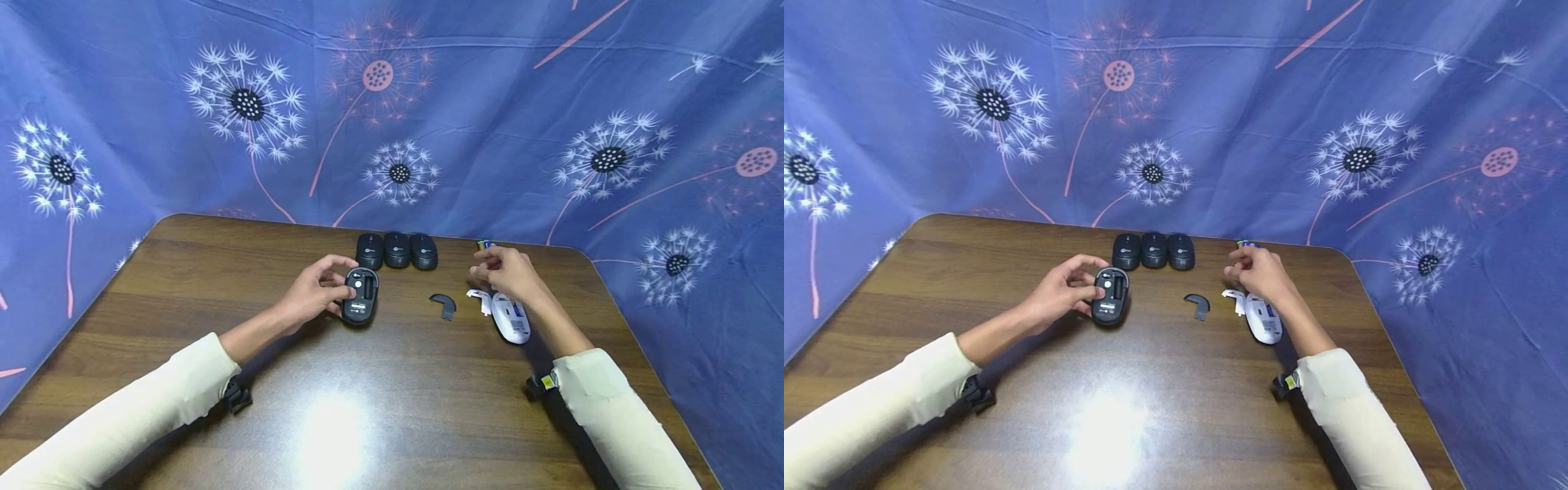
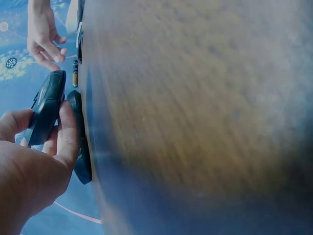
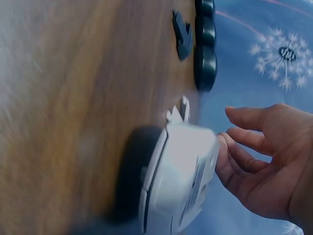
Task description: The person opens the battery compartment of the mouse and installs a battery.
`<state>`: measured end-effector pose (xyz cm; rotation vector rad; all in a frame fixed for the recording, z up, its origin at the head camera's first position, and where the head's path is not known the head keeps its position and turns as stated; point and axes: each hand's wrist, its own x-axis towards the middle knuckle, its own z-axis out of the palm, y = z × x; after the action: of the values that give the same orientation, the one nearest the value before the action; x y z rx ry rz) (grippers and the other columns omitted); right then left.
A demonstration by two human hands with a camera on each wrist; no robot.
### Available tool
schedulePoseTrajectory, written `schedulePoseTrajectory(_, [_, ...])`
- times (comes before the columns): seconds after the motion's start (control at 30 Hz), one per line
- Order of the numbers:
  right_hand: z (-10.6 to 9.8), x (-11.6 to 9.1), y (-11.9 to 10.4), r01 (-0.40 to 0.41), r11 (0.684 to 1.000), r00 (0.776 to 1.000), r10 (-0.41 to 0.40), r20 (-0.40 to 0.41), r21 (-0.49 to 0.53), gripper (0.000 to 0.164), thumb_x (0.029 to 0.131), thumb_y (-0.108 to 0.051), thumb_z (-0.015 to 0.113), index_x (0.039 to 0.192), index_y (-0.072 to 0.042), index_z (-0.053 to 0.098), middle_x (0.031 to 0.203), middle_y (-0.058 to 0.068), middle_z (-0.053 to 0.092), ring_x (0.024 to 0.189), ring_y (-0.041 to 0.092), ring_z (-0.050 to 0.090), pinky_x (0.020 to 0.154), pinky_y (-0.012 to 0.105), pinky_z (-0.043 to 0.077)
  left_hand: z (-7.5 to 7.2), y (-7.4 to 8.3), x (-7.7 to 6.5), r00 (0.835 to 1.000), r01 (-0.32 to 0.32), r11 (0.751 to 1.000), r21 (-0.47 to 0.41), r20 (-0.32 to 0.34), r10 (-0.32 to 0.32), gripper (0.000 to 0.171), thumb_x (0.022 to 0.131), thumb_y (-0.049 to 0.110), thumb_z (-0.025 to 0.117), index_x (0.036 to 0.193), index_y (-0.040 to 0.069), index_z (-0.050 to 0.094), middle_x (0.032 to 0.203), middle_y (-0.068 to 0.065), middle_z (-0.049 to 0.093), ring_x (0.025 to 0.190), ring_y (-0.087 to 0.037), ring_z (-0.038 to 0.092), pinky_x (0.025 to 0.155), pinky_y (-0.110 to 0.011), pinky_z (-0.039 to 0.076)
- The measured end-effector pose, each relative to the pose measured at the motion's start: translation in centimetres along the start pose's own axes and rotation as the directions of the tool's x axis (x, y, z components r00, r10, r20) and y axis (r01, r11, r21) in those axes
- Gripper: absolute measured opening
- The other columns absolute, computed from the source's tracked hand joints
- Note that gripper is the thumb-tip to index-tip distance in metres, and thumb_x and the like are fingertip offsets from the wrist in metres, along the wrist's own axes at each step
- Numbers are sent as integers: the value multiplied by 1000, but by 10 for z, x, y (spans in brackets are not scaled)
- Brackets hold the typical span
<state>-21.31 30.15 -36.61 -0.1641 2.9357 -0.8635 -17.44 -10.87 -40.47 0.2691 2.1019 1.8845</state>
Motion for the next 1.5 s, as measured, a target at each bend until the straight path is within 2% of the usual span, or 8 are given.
schedulePoseTrajectory(0.2, [-4,20,16,-4,999,999,2,-41,-44,47,109,-27,76,147,0,70,136,27,77,127,47,74,108,60,62,-1,0,1,1000,-1,1000,10,-5,1,56,102,-1,73,155,9,57,117,-20,75,88,-21,77,74,-35,72])
schedulePoseTrajectory(0.3, [-7,29,22,-2,998,999,0,-39,-58,49,109,-27,76,148,1,69,147,32,70,136,53,68,115,67,58,-2,-1,0,1000,-5,1000,12,-5,5,56,102,-1,73,155,8,57,116,-20,75,88,-21,77,73,-35,72])
schedulePoseTrajectory(0.5, [-9,37,30,11,996,998,-16,-55,-92,50,107,-26,78,147,3,69,146,41,63,137,58,62,114,71,55,-1,-2,-2,1000,-7,1000,-2,13,7,58,100,-1,75,155,6,57,117,-20,75,87,-20,77,73,-35,72])
schedulePoseTrajectory(0.63, [-6,44,38,41,995,997,-47,-68,-88,48,105,-24,78,144,3,71,141,41,66,139,58,56,121,70,44,-1,-2,-1,1000,-4,1000,-11,20,4,59,99,-1,76,155,5,57,116,-20,75,88,-21,77,72,-35,72])
schedulePoseTrajectory(0.77, [-2,54,49,83,992,993,-90,-72,-96,49,103,-28,80,142,0,72,139,38,67,133,58,51,116,70,36,-1,-1,-2,1000,4,1000,-13,23,-3,58,100,-1,75,155,7,58,116,-20,75,88,-21,77,71,-34,72])
schedulePoseTrajectory(1.0, [-3,56,43,-12,990,1000,12,4,-140,57,110,-25,73,160,-3,57,162,43,43,141,66,38,119,81,33,1,-1,-1,1000,2,1000,-19,12,-2,58,99,-3,76,154,6,59,116,-20,76,87,-20,77,71,-34,72])
schedulePoseTrajectory(1.27, [-3,60,36,-37,963,999,47,28,-266,58,112,-27,69,163,-6,54,160,44,45,139,69,39,111,77,38,4,-2,0,1000,2,999,-42,12,-2,59,97,-5,76,153,4,59,112,-18,76,86,-19,75,71,-33,72])
schedulePoseTrajectory(1.5, [1,65,38,-48,960,998,60,34,-276,54,114,-27,66,162,-6,52,163,43,41,143,70,34,115,77,33,5,-1,1,1000,-3,999,-37,21,4,58,98,-4,76,153,6,59,114,-21,76,88,-20,75,72,-34,72])
